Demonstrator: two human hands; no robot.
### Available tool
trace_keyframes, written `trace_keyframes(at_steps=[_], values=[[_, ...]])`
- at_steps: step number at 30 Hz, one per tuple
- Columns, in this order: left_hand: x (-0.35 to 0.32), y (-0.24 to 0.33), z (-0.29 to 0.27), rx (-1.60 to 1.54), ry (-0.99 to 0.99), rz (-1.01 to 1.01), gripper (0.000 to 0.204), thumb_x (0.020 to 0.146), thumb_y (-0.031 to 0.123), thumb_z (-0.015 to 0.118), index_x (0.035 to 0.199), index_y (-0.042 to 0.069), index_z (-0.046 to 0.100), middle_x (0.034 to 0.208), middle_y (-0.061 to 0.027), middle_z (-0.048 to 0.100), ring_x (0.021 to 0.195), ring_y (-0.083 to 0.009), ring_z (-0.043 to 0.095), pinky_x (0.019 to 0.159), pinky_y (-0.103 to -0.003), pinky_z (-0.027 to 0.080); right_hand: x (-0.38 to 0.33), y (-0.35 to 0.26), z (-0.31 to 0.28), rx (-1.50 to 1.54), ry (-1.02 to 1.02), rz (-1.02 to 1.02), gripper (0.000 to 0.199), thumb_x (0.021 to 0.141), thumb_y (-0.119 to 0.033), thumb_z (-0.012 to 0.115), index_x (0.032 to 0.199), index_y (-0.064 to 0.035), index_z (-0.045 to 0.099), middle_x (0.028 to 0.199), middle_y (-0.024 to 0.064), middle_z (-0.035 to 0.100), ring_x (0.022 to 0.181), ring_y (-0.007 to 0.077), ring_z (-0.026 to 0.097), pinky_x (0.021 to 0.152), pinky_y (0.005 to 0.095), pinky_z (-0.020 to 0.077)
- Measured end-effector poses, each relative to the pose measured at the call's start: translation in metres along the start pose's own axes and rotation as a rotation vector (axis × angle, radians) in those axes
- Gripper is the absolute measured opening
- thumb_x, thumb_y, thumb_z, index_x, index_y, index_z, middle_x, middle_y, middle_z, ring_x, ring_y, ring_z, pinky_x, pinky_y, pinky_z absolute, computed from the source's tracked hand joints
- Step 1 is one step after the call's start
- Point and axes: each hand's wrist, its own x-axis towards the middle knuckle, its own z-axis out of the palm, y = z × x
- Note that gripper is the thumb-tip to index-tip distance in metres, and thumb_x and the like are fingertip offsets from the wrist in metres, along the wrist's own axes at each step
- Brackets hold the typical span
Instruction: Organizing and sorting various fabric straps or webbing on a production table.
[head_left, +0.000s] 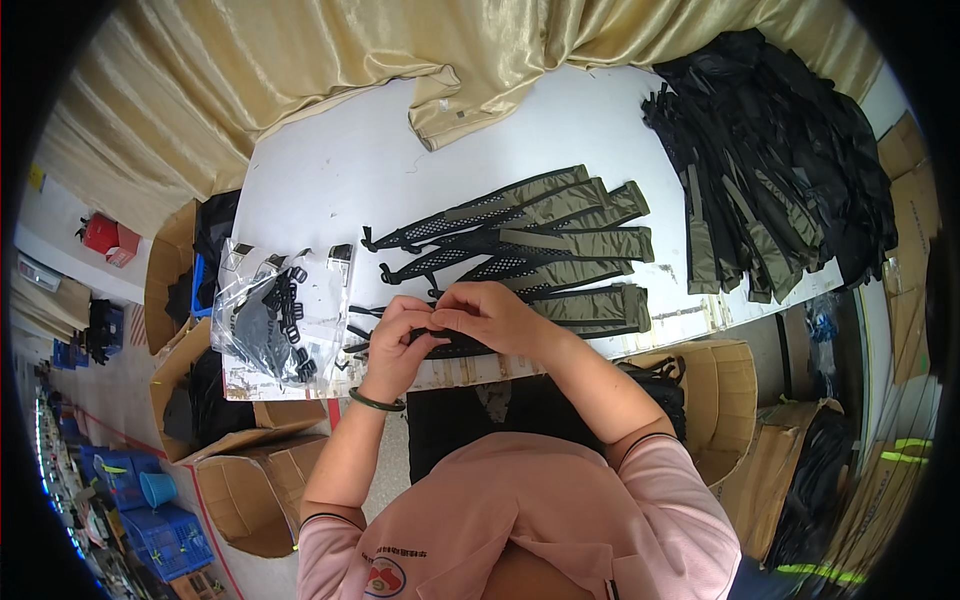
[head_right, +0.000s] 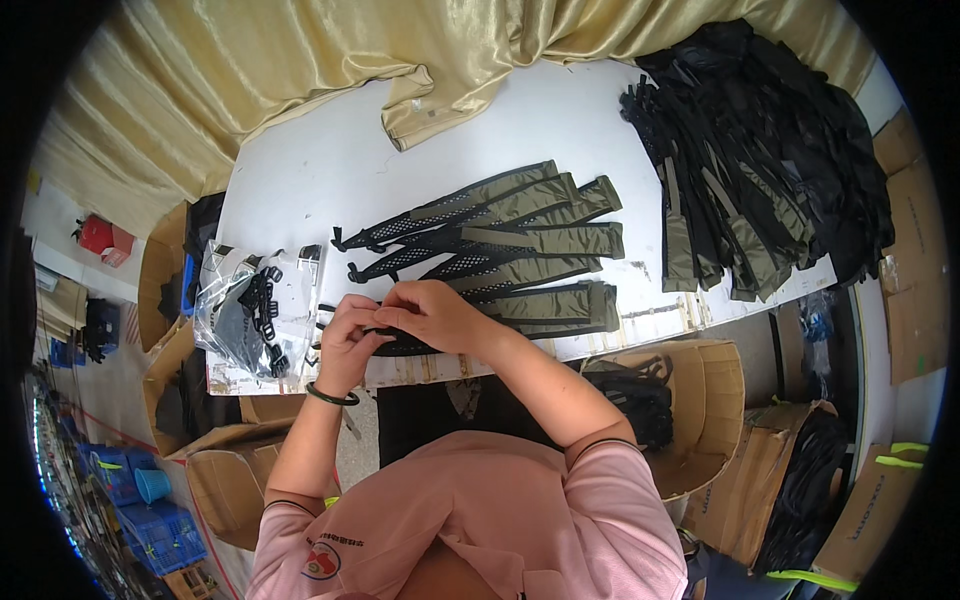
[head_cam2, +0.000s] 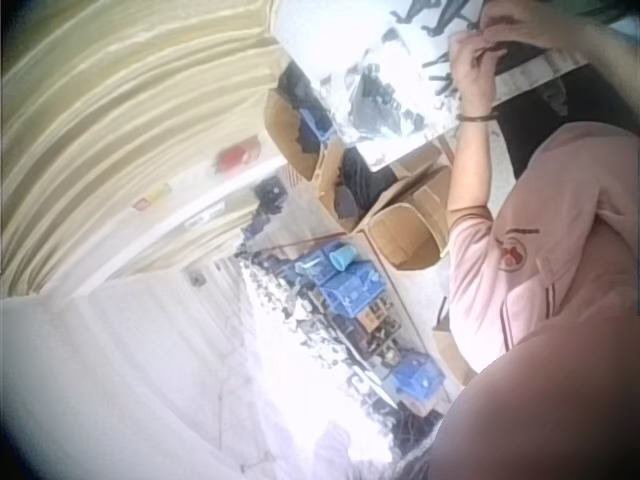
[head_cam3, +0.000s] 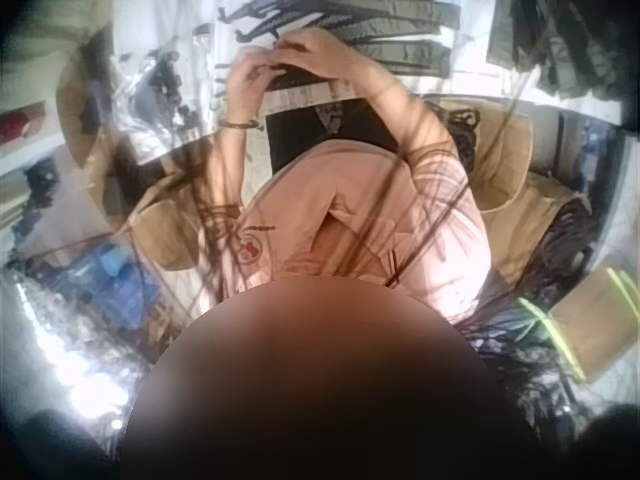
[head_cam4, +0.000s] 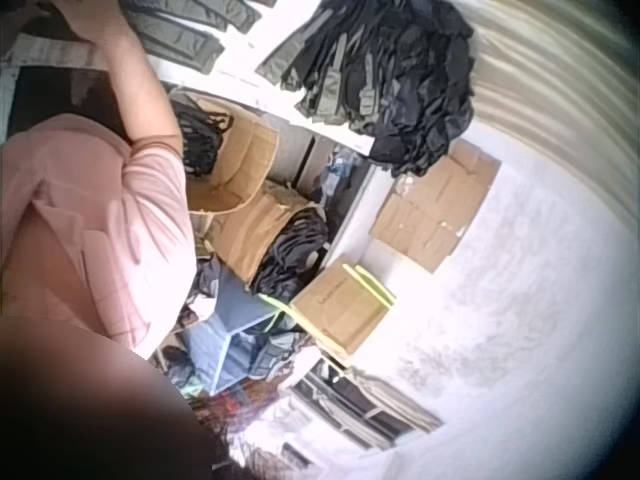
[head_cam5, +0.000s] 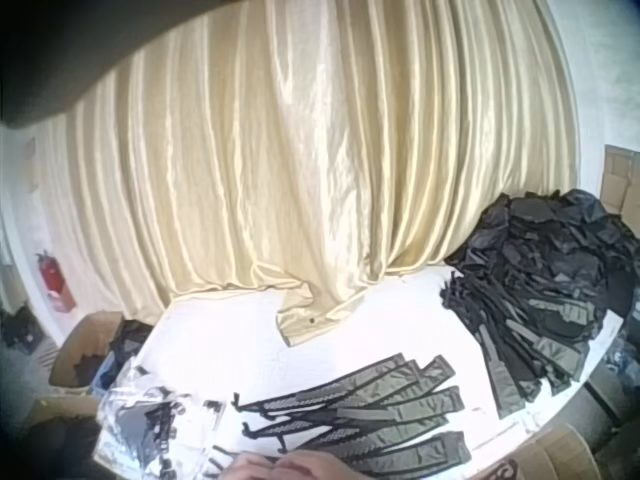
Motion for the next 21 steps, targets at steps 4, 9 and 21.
trace_keyframes(at_steps=[4,9,21], values=[[0.001,-0.002,0.005,0.045,-0.137,0.081,0.025,0.072,-0.013,0.067,0.090,0.004,0.059,0.093,-0.0045,0.054,0.082,-0.0098,0.054,0.065,-0.020,0.043,0.023,-0.005,-0.016,0.235,0.111,0.059,0.015,0.088,-0.019,0.063,0.090,-0.0040,0.060,0.077,-0.0016,0.059,0.069,0.0052,0.051,0.062,0.0211,0.0434],[0.018,-0.010,0.003,-0.211,0.035,-0.161,0.021,0.079,-0.011,0.062,0.092,0.003,0.055,0.085,-0.0024,0.055,0.074,-0.0077,0.053,0.065,-0.019,0.043,0.039,0.007,-0.026,0.093,0.368,-0.106,0.016,0.090,-0.018,0.062,0.095,-0.0031,0.061,0.076,-0.0015,0.058,0.069,0.0055,0.051,0.062,0.0216,0.0427],[0.028,-0.013,0.006,0.062,-0.091,0.101,0.022,0.075,-0.007,0.068,0.091,0.002,0.056,0.088,-0.0051,0.053,0.079,-0.0140,0.054,0.069,-0.026,0.046,0.037,0.026,-0.020,0.041,-0.029,0.024,0.015,0.089,-0.016,0.060,0.090,-0.0008,0.062,0.075,0.0004,0.059,0.070,0.0069,0.052,0.065,0.0230,0.0423]])
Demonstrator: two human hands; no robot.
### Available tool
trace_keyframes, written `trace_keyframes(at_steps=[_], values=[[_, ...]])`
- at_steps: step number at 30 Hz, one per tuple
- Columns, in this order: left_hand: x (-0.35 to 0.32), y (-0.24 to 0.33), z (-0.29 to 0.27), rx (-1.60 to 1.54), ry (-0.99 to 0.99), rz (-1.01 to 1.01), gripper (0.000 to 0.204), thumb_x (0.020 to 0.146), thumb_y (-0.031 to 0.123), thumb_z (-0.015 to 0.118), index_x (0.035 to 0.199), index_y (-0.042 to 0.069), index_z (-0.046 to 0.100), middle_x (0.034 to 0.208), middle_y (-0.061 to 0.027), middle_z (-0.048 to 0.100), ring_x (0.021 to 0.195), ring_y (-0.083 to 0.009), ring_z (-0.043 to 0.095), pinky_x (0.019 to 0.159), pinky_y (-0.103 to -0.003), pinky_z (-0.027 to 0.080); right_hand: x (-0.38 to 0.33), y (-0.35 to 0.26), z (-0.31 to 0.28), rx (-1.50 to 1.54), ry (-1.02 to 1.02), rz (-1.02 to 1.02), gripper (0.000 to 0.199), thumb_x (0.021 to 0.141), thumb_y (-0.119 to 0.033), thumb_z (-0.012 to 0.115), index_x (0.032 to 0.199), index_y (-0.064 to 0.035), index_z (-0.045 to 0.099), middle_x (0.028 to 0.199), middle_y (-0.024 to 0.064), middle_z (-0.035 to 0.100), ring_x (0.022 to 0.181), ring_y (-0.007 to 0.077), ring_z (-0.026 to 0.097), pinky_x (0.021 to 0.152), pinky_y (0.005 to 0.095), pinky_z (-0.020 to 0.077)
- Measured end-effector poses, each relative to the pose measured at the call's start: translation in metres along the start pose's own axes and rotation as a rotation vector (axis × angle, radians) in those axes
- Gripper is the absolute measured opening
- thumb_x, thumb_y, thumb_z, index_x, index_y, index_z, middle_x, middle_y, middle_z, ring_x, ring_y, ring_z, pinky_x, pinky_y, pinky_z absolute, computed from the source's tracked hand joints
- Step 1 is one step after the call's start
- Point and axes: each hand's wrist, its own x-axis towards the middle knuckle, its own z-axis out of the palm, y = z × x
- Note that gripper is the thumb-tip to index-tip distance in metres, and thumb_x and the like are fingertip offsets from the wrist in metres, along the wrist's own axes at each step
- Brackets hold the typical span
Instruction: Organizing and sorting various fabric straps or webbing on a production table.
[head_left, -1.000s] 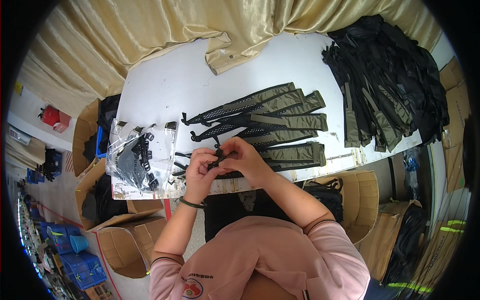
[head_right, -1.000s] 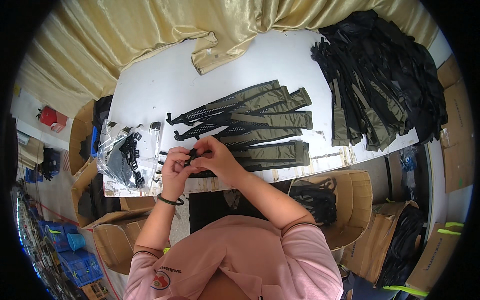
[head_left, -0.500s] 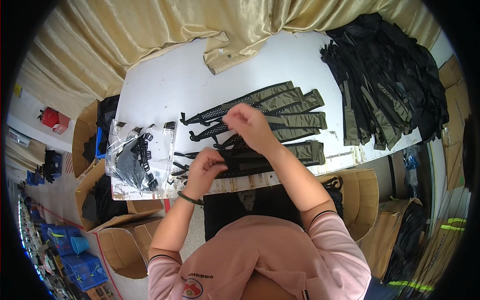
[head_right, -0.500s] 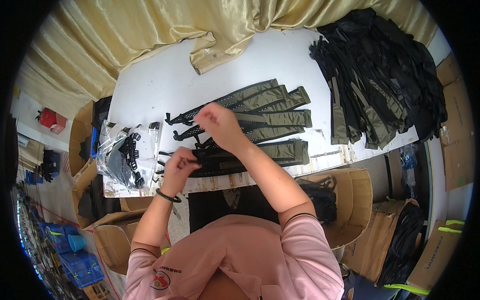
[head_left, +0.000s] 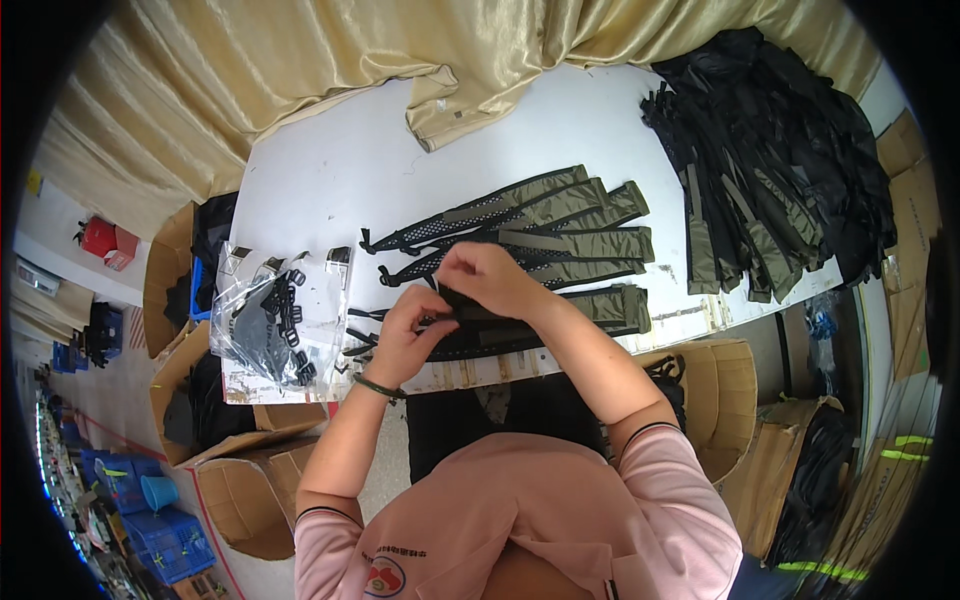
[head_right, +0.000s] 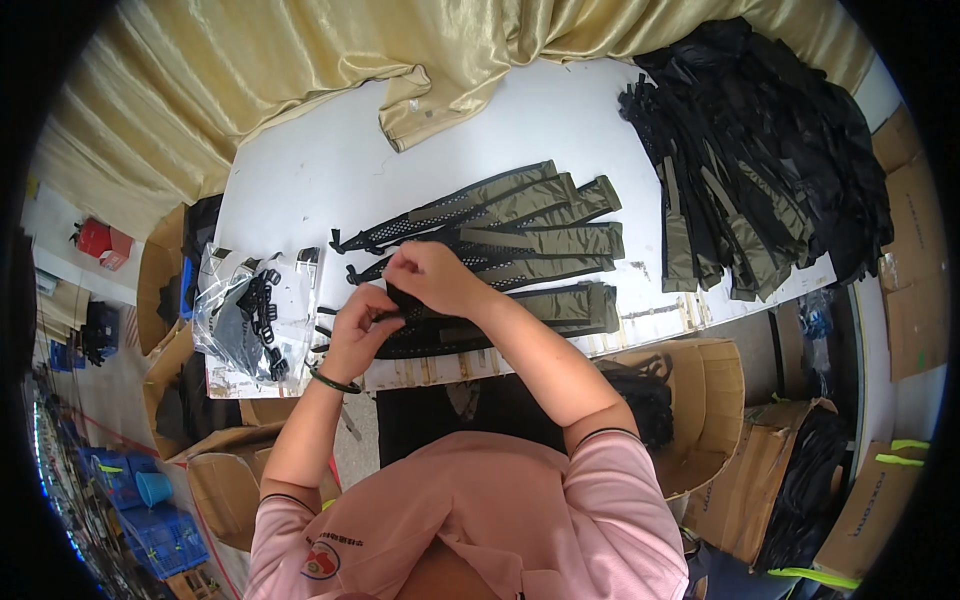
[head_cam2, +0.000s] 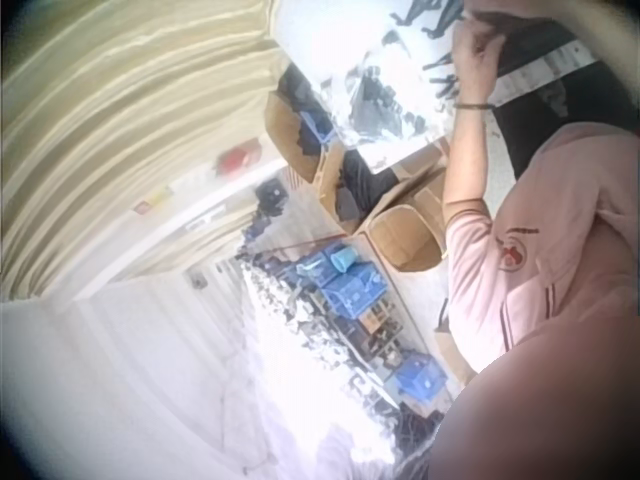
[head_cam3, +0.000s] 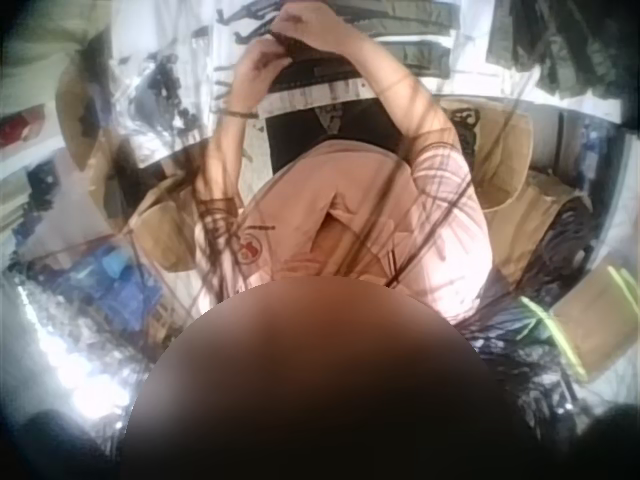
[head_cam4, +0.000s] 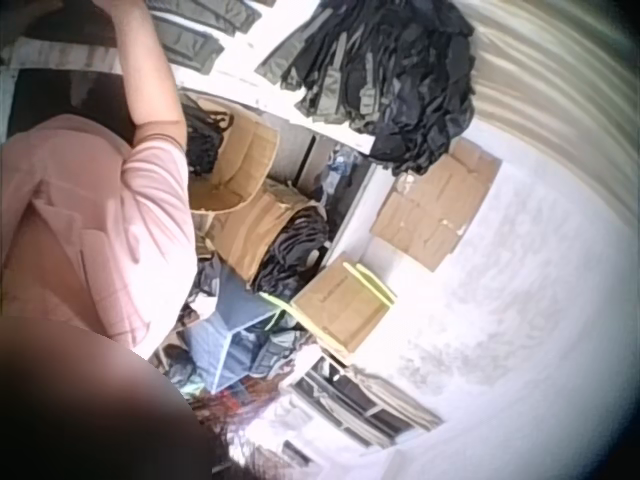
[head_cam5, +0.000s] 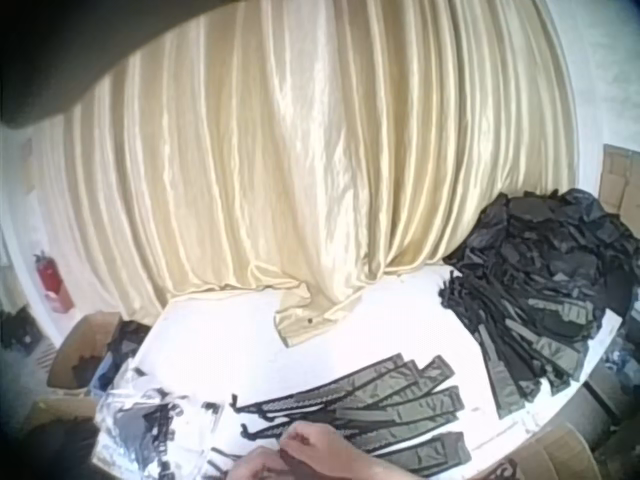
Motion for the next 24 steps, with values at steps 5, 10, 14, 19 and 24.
trace_keyframes(at_steps=[5,10,14,19,24], values=[[0.022,-0.021,-0.026,-0.261,0.339,-0.401,0.028,0.076,0.002,0.071,0.100,0.004,0.056,0.092,-0.0080,0.053,0.080,-0.0174,0.055,0.069,-0.027,0.046,0.019,-0.005,0.000,-0.261,0.645,-0.283,0.008,0.088,-0.009,0.060,0.088,-0.0006,0.059,0.079,0.0063,0.060,0.067,0.0137,0.054,0.061,0.0266,0.0444],[-0.010,-0.071,-0.080,0.607,0.155,-0.310,0.038,0.070,0.010,0.077,0.104,0.009,0.059,0.098,-0.0100,0.054,0.086,-0.0234,0.055,0.074,-0.034,0.045,-0.019,0.048,0.021,-0.749,0.132,-0.128,0.013,0.083,-0.013,0.064,0.093,-0.0065,0.062,0.083,0.0077,0.059,0.080,0.0263,0.056,0.073,0.0373,0.0445],[-0.025,-0.066,-0.081,0.980,-0.197,-0.432,0.033,0.065,0.013,0.077,0.096,0.013,0.064,0.100,-0.0099,0.055,0.103,-0.0321,0.049,0.090,-0.044,0.035,-0.039,0.087,0.035,-0.991,0.205,-0.070,0.022,0.078,-0.020,0.068,0.097,-0.0115,0.062,0.094,0.0067,0.056,0.095,0.0270,0.052,0.082,0.0417,0.0408],[-0.026,-0.071,-0.101,0.849,-0.165,-0.342,0.011,0.072,0.007,0.073,0.080,0.008,0.065,0.074,-0.0084,0.062,0.077,-0.0268,0.061,0.068,-0.039,0.045,-0.040,0.077,0.032,-1.044,0.153,0.027,0.031,0.076,-0.018,0.070,0.105,-0.0117,0.061,0.099,0.0071,0.054,0.099,0.0265,0.051,0.082,0.0404,0.0400],[-0.020,-0.019,-0.077,0.304,-0.122,-0.691,0.007,0.081,0.004,0.067,0.086,-0.001,0.065,0.069,-0.0055,0.062,0.061,-0.0100,0.057,0.053,-0.025,0.046,-0.019,0.024,0.066,-0.695,0.263,-0.290,0.033,0.077,-0.011,0.069,0.108,-0.0087,0.059,0.105,0.0120,0.059,0.100,0.0317,0.055,0.085,0.0424,0.0430]])
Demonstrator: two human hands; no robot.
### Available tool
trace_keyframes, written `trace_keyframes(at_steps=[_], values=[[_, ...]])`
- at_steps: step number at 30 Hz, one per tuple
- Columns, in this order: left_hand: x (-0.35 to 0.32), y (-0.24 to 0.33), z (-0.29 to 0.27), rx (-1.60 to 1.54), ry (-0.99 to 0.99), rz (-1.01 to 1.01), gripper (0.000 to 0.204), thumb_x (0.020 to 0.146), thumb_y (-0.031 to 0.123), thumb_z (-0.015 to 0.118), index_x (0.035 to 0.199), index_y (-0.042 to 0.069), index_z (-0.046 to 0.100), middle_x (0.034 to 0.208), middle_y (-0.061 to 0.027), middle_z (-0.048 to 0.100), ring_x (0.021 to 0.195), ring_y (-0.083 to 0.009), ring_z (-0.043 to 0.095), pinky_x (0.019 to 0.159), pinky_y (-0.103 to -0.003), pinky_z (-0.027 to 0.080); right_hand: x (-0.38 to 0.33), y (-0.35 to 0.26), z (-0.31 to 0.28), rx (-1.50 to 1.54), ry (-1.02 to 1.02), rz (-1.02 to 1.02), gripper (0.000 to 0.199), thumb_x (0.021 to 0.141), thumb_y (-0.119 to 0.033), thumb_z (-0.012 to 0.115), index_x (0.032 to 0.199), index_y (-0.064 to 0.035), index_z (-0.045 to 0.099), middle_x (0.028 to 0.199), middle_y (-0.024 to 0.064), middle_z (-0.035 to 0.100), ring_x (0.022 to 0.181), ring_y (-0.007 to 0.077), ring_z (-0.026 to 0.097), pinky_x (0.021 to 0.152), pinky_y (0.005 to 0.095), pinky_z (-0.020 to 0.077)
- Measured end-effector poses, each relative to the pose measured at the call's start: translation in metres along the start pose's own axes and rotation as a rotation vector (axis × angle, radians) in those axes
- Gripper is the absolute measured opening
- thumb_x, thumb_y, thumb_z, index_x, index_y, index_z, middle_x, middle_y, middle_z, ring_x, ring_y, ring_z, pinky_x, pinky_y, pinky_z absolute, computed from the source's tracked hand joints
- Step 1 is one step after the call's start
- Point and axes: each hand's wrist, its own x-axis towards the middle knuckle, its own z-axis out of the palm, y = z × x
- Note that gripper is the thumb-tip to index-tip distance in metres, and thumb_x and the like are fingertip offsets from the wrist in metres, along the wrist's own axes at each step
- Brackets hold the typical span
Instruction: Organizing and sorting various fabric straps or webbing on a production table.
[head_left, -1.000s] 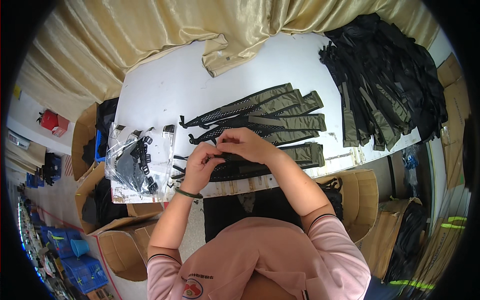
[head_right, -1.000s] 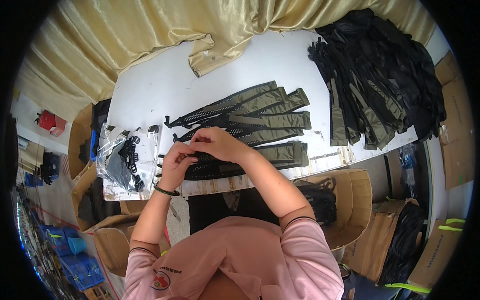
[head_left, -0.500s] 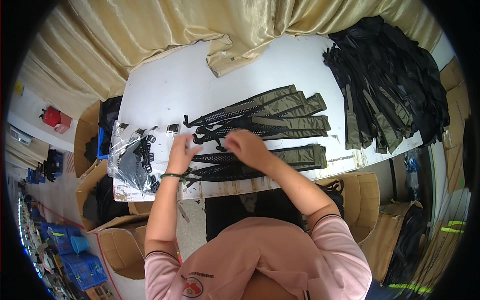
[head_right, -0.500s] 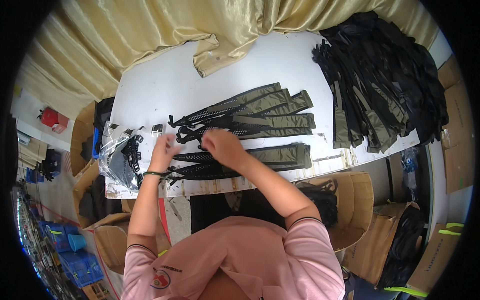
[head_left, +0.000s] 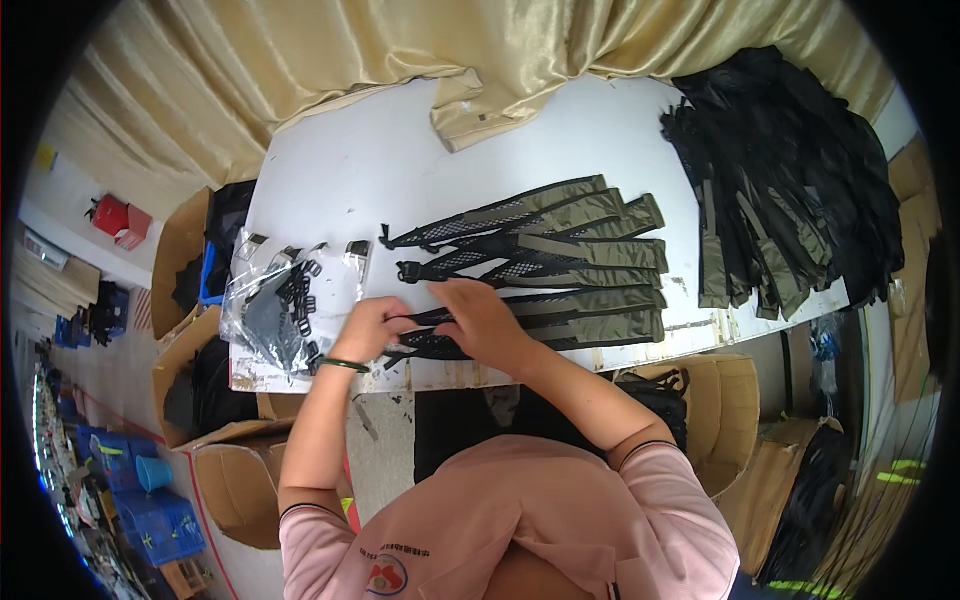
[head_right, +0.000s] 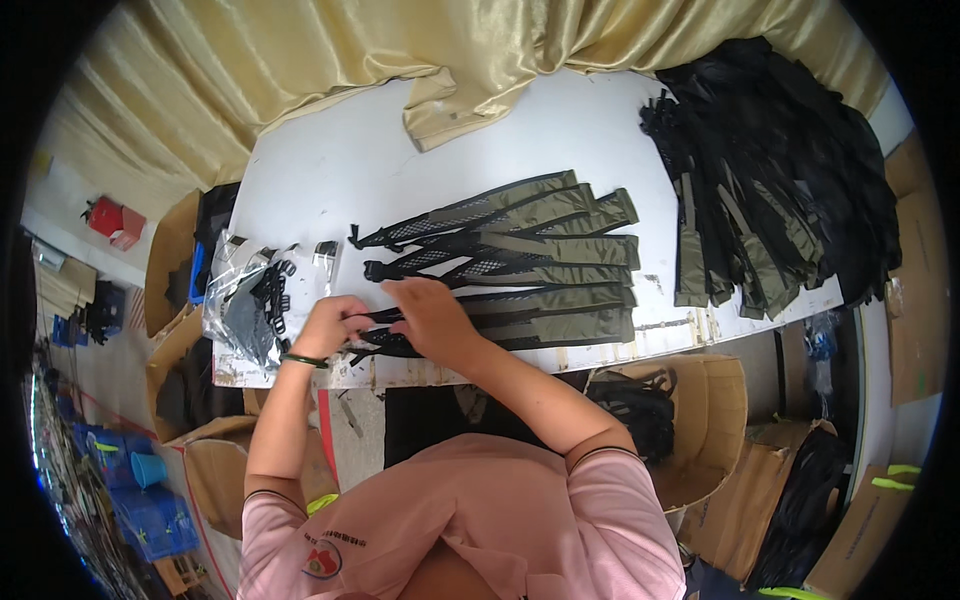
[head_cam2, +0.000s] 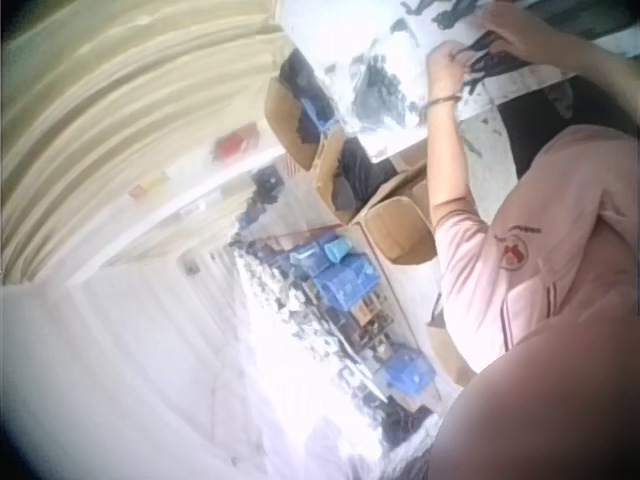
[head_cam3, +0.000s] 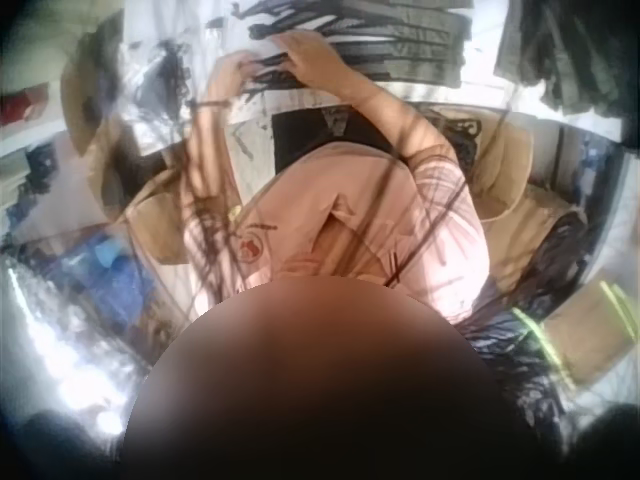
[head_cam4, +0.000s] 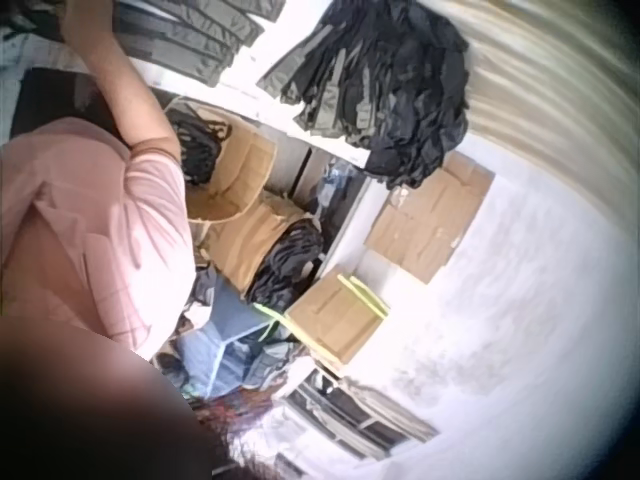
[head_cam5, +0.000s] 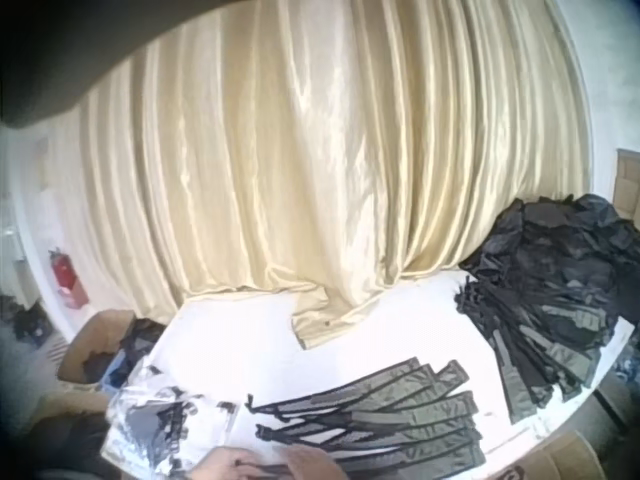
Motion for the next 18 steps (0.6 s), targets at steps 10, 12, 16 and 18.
trace_keyframes(at_steps=[10,12,16,18], values=[[-0.030,-0.003,0.018,-0.413,0.019,0.060,0.008,0.086,-0.001,0.059,0.092,-0.003,0.064,0.076,-0.0055,0.064,0.065,-0.0106,0.060,0.060,-0.022,0.048,0.003,-0.008,0.026,0.361,-0.242,0.095,0.021,0.083,-0.008,0.060,0.103,-0.0036,0.061,0.093,0.0154,0.063,0.085,0.0340,0.062,0.073,0.0398,0.0490],[-0.029,-0.002,0.019,-0.631,-0.008,0.061,0.004,0.087,0.000,0.058,0.087,-0.001,0.063,0.073,-0.0039,0.062,0.068,-0.0110,0.061,0.061,-0.024,0.048,0.002,-0.009,0.032,0.372,-0.218,0.046,0.019,0.083,-0.010,0.061,0.101,-0.0034,0.062,0.090,0.0152,0.063,0.084,0.0347,0.061,0.072,0.0405,0.0485],[-0.006,-0.066,-0.049,0.014,0.498,0.103,0.003,0.084,0.002,0.062,0.084,0.004,0.060,0.079,-0.0032,0.065,0.072,-0.0130,0.063,0.063,-0.027,0.049,-0.004,-0.001,0.029,0.312,-0.194,-0.039,0.014,0.084,-0.012,0.061,0.095,-0.0037,0.063,0.086,0.0145,0.062,0.081,0.0351,0.060,0.069,0.0410,0.0476],[0.008,-0.117,-0.085,0.229,0.689,-0.040,0.013,0.080,0.010,0.068,0.087,0.002,0.062,0.075,-0.0076,0.065,0.070,-0.0179,0.063,0.063,-0.031,0.049,-0.006,-0.006,0.027,0.310,-0.205,-0.049,0.013,0.084,-0.012,0.060,0.093,-0.0037,0.063,0.085,0.0139,0.062,0.081,0.0349,0.060,0.069,0.0411,0.0476]])
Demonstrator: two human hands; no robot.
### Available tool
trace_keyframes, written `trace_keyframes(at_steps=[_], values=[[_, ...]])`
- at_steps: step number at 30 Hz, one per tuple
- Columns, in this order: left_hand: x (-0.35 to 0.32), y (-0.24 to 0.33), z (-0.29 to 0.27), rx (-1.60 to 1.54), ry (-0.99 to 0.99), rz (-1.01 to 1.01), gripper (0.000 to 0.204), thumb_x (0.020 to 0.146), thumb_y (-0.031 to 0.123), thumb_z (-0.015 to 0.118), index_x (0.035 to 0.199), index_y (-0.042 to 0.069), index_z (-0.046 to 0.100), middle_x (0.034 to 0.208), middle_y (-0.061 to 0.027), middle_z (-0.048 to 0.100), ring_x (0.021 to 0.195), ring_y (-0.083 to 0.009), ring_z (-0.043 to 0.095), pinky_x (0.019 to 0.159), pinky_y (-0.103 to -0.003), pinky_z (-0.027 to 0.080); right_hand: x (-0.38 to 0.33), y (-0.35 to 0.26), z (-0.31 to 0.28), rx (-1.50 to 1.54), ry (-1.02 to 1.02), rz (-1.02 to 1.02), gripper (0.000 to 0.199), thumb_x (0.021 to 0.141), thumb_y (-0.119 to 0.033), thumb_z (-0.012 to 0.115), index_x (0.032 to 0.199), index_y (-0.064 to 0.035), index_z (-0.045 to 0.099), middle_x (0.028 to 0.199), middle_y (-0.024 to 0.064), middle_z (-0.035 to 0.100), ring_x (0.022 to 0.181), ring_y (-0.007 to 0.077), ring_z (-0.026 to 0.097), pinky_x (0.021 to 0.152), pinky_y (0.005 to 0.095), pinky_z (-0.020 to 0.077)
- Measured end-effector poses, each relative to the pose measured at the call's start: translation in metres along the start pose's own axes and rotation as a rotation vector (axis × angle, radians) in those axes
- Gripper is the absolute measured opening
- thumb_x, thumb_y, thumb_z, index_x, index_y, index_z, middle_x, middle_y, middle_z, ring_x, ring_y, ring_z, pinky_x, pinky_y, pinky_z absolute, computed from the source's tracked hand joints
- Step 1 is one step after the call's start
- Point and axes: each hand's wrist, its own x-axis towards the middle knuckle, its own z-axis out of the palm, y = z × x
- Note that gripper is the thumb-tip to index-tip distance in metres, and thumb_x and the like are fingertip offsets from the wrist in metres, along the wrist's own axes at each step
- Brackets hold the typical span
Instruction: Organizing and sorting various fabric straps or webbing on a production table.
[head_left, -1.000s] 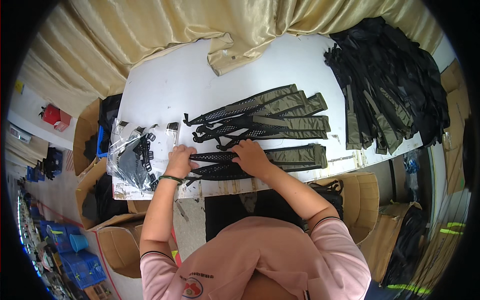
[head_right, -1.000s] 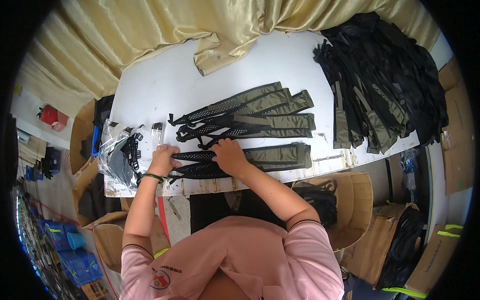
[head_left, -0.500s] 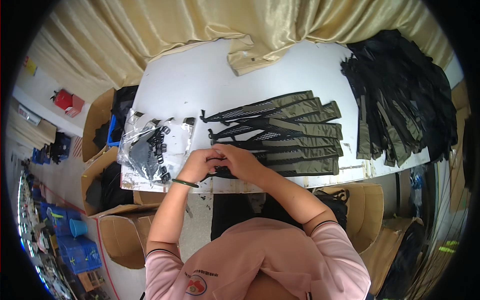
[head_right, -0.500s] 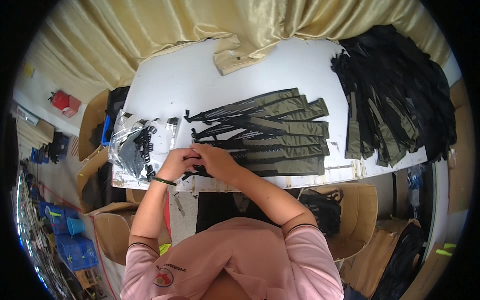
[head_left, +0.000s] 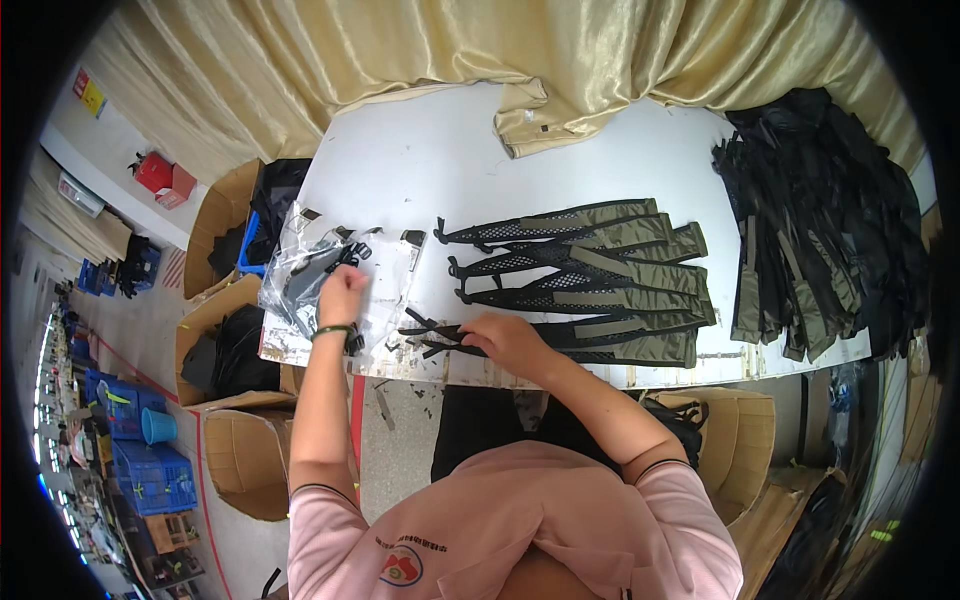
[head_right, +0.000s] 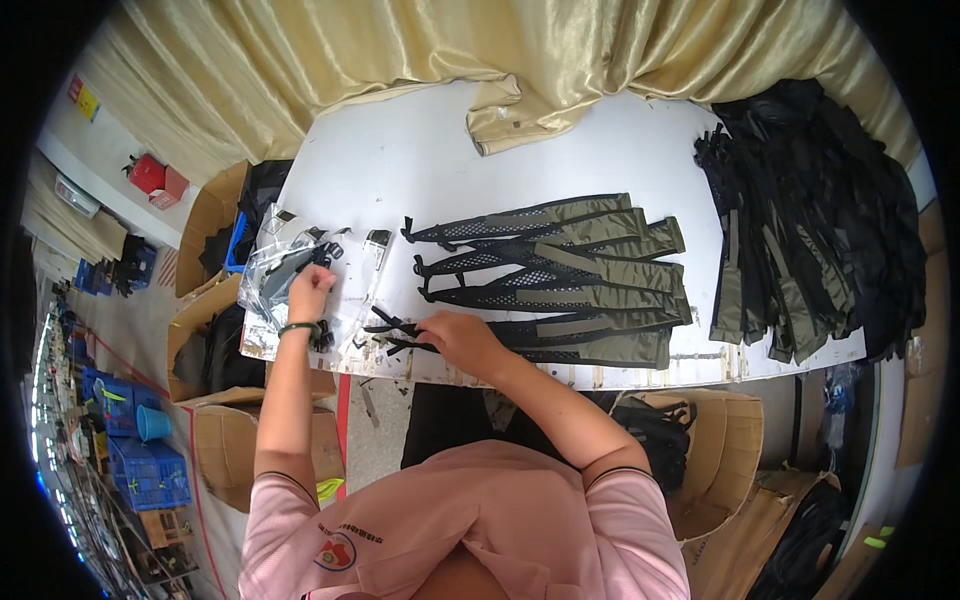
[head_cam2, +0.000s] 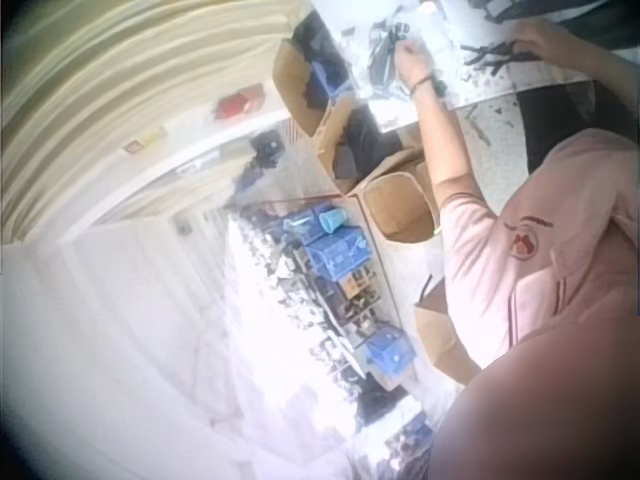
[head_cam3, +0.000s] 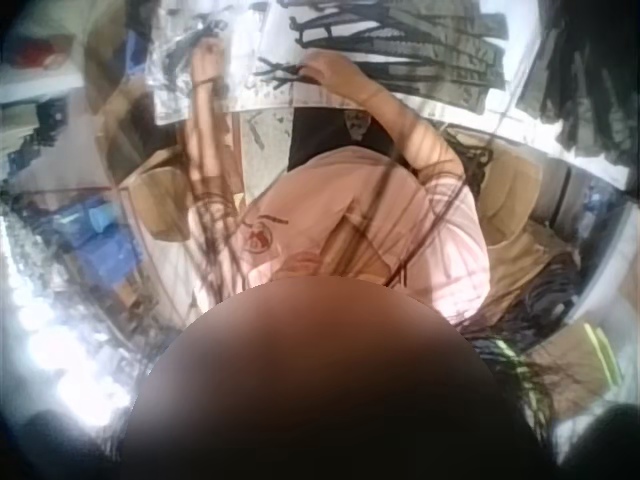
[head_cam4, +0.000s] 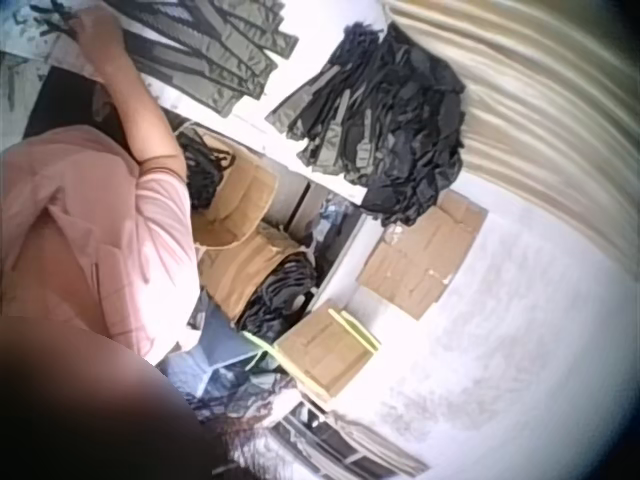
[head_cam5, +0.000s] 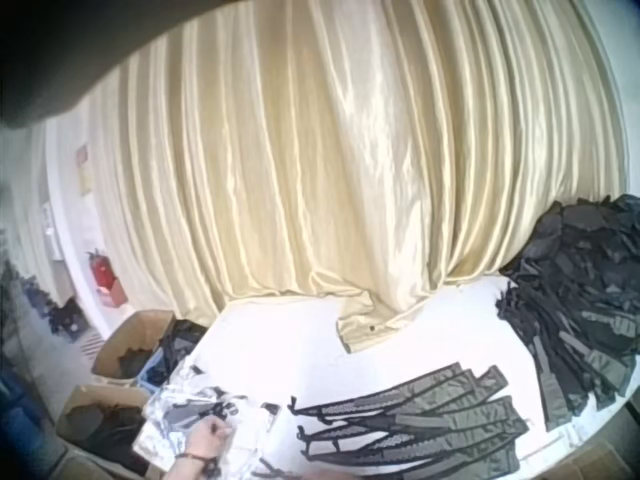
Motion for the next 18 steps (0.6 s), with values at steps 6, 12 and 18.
trace_keyframes(at_steps=[6,12,18], values=[[0.011,-0.026,0.016,0.387,-0.077,-0.029,0.039,0.069,0.023,0.078,0.095,0.000,0.061,0.098,-0.0203,0.061,0.091,-0.0367,0.060,0.080,-0.043,0.048,0.001,-0.007,-0.001,-0.058,-0.087,0.051,0.014,0.084,-0.015,0.060,0.089,-0.0041,0.065,0.084,0.0131,0.061,0.080,0.0342,0.059,0.071,0.0412,0.0476],[0.008,0.003,0.012,0.515,0.008,0.097,0.011,0.076,0.014,0.062,0.081,0.004,0.066,0.094,-0.0166,0.062,0.090,-0.0354,0.060,0.078,-0.043,0.049,0.001,0.010,-0.008,-0.049,-0.042,0.099,0.016,0.083,-0.015,0.060,0.089,-0.0025,0.067,0.085,0.0138,0.062,0.080,0.0348,0.060,0.072,0.0416,0.0474],[-0.038,0.067,0.025,-0.756,-0.405,-0.176,0.020,0.083,0.000,0.060,0.102,0.003,0.064,0.085,-0.0061,0.066,0.065,-0.0139,0.064,0.058,-0.024,0.053,0.003,0.000,-0.025,0.229,0.005,0.247,0.014,0.080,-0.012,0.066,0.087,-0.0008,0.068,0.078,0.0127,0.063,0.071,0.0278,0.061,0.065,0.0345,0.0472]])
